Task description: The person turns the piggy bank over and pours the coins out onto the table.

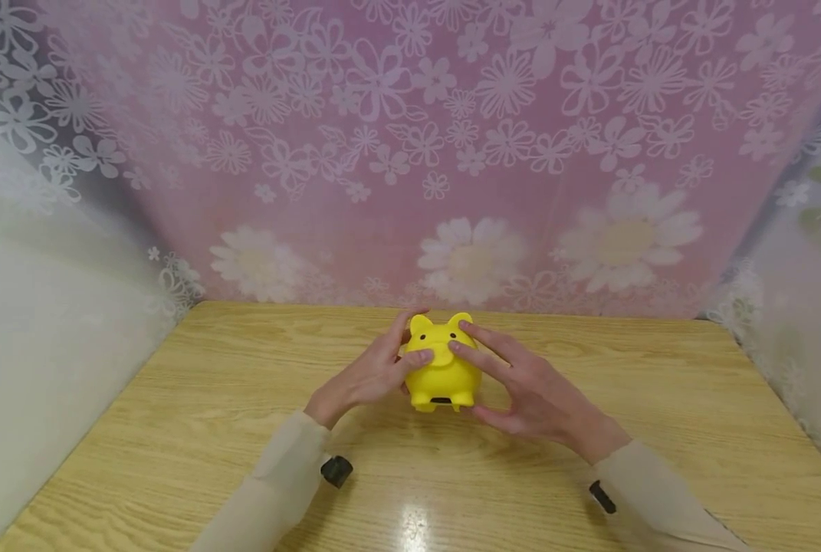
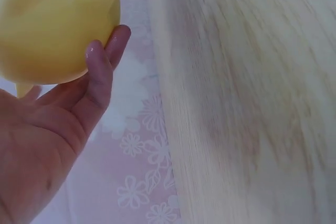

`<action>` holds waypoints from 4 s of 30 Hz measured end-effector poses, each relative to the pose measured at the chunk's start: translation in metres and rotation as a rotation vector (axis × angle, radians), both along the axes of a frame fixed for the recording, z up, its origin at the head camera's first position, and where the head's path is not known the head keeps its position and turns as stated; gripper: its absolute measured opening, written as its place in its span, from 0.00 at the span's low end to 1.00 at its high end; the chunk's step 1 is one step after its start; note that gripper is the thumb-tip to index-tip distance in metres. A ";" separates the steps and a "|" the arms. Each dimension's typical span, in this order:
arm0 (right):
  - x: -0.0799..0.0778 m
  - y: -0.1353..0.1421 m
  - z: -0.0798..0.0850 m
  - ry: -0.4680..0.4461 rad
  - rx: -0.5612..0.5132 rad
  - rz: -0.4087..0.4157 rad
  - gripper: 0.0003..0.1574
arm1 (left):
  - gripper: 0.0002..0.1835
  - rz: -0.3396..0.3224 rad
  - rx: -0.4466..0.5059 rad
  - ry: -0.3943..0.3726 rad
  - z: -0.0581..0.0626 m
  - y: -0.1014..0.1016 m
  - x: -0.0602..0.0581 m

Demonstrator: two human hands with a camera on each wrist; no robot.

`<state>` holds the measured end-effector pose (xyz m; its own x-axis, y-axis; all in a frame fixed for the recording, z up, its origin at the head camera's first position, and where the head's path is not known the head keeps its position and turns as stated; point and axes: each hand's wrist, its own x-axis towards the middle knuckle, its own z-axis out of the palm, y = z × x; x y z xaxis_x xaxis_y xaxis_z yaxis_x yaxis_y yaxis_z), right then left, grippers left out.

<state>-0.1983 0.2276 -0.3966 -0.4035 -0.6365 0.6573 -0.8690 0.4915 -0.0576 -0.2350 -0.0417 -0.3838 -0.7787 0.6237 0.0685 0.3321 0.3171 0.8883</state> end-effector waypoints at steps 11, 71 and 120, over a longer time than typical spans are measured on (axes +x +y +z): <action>0.009 0.003 0.003 -0.365 -0.243 -0.007 0.60 | 0.38 -0.087 0.016 0.153 0.003 -0.003 0.010; 0.035 -0.074 -0.003 -0.229 -0.662 -0.182 0.17 | 0.38 0.060 0.064 0.258 -0.012 0.010 0.003; 0.028 -0.062 -0.003 -0.255 -0.495 -0.363 0.17 | 0.39 0.214 0.088 0.253 -0.014 0.003 0.002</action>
<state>-0.1700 0.1655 -0.3992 -0.7169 -0.0785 0.6928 -0.5826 0.6132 -0.5334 -0.2334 -0.0385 -0.3977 -0.8428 0.4313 0.3219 0.4793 0.3296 0.8134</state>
